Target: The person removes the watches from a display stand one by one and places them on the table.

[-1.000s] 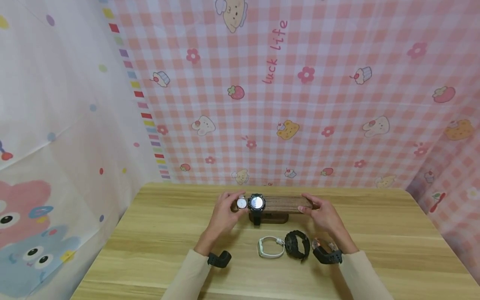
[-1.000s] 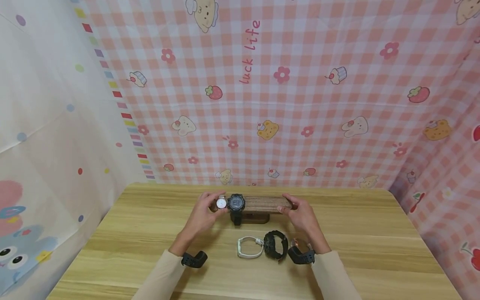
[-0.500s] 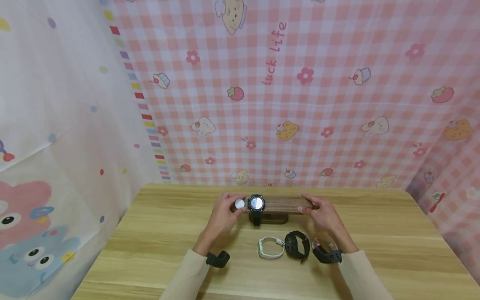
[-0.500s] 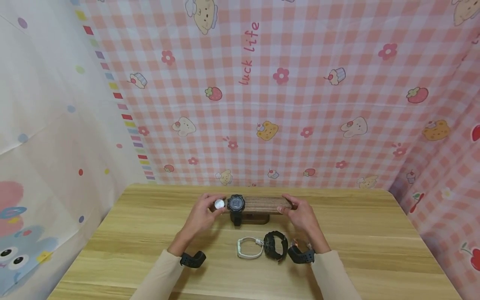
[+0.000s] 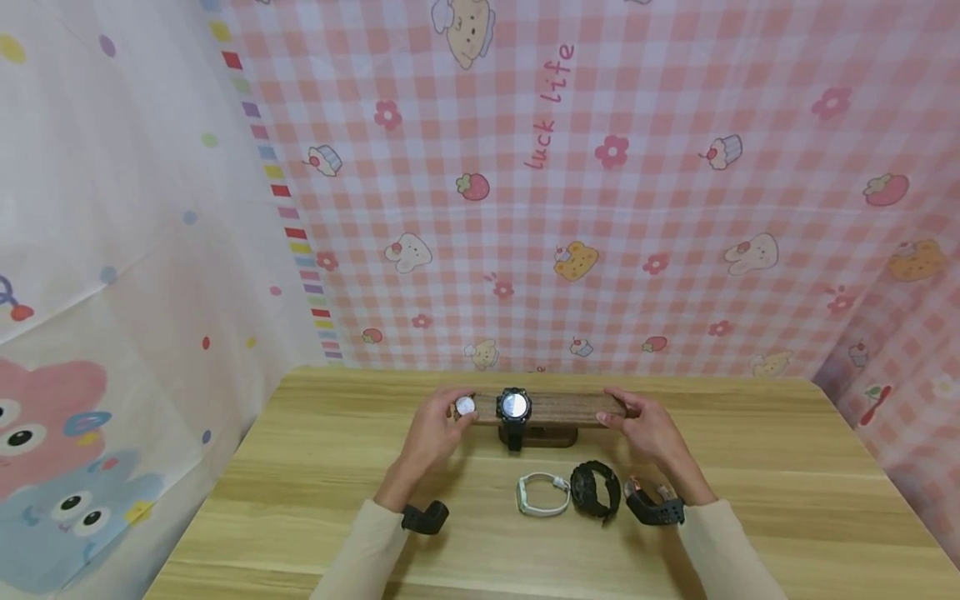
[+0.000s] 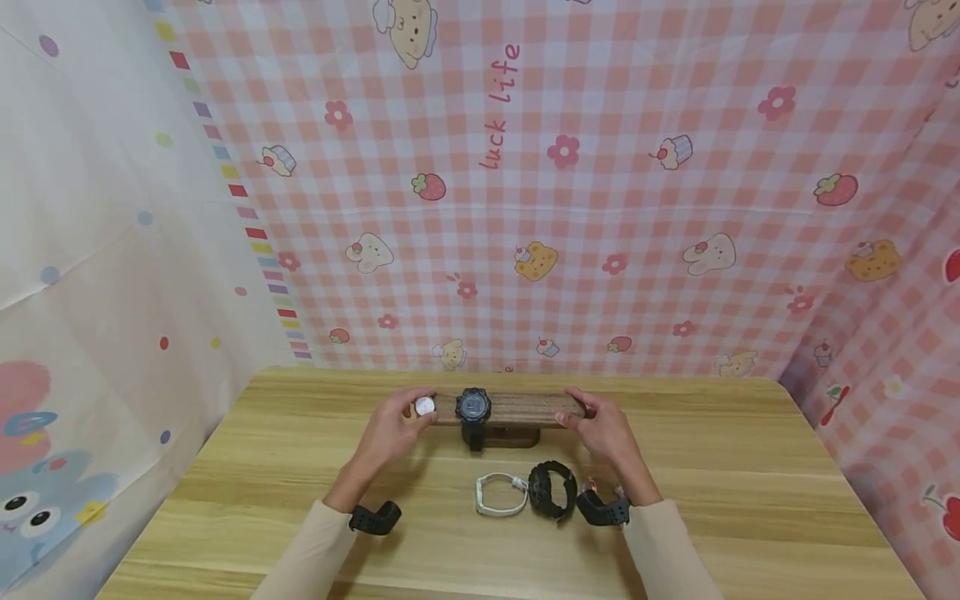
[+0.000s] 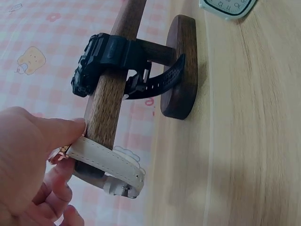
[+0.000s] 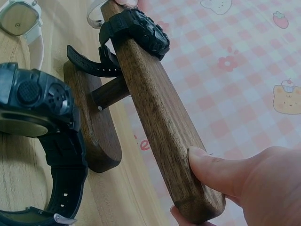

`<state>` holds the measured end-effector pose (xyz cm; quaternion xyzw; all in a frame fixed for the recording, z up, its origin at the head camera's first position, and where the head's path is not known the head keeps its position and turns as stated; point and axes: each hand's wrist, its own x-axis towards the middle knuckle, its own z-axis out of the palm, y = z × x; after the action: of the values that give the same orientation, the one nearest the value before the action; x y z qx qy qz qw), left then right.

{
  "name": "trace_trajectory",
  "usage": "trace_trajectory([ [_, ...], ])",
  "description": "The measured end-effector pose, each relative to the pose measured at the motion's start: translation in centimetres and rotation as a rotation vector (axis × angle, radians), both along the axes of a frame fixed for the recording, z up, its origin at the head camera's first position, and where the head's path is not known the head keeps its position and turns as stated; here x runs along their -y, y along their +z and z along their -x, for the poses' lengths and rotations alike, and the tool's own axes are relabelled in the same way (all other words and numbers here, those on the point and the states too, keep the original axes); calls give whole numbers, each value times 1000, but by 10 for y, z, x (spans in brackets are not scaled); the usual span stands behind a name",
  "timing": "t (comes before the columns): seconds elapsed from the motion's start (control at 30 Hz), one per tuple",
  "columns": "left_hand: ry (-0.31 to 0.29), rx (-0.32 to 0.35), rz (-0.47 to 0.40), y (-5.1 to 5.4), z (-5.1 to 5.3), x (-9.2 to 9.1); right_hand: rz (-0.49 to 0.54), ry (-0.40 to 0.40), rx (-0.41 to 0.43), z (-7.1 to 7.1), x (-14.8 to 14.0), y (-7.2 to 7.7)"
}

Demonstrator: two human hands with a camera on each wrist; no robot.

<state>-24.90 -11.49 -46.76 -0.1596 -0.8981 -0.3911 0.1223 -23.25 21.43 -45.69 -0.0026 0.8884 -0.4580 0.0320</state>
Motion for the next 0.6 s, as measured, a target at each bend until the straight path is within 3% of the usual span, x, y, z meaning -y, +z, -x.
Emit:
trace_trajectory([
  [0.6, 13, -142, -5, -6, -16, 18, 14, -8, -11, 1, 0, -1],
])
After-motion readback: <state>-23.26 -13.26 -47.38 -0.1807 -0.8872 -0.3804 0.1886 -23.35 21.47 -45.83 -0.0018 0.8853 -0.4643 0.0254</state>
